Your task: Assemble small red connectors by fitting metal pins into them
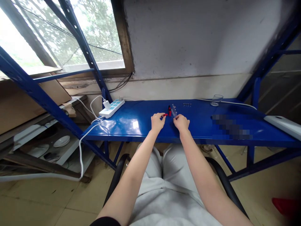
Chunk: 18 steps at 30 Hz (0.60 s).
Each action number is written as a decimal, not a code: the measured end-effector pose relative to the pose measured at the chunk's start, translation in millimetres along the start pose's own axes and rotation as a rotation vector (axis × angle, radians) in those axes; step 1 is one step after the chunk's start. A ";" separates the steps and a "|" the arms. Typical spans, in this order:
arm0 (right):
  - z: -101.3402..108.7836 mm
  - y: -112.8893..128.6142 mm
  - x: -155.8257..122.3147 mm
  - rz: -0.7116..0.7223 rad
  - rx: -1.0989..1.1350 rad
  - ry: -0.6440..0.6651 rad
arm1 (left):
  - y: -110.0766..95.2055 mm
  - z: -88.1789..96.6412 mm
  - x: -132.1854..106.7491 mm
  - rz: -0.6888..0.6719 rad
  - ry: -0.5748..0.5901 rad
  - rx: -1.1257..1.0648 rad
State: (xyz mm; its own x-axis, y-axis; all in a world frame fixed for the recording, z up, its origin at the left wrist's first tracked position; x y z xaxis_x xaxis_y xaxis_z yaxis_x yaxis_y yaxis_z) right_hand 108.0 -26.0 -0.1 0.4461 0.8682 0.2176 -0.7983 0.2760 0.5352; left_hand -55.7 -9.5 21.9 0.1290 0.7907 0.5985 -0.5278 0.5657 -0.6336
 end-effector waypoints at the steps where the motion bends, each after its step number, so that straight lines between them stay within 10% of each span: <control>1: -0.4 2.3 -0.2 0.024 -0.005 0.002 | 3.5 1.9 0.2 0.027 -0.008 -0.073; 18: -6.4 30.2 -5.4 0.359 -0.076 -0.013 | 6.6 7.0 1.5 0.064 0.000 -0.296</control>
State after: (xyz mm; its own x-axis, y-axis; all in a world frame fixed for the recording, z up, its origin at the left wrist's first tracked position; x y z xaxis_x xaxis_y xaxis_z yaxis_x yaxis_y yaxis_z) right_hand 78.9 -19.7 9.7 0.1367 0.9099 0.3916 -0.9326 -0.0151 0.3606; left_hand -64.8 -6.2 22.1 0.1034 0.8269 0.5528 -0.2673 0.5584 -0.7853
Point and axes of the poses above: each hand's wrist, its own x-axis towards the middle knuckle, its own z-axis out of the back of the hand, y = z × x, the point moved 7 cm from there along x, towards the middle knuckle, and after that the axes turned 2 degrees about x, right-handed, at the moved point
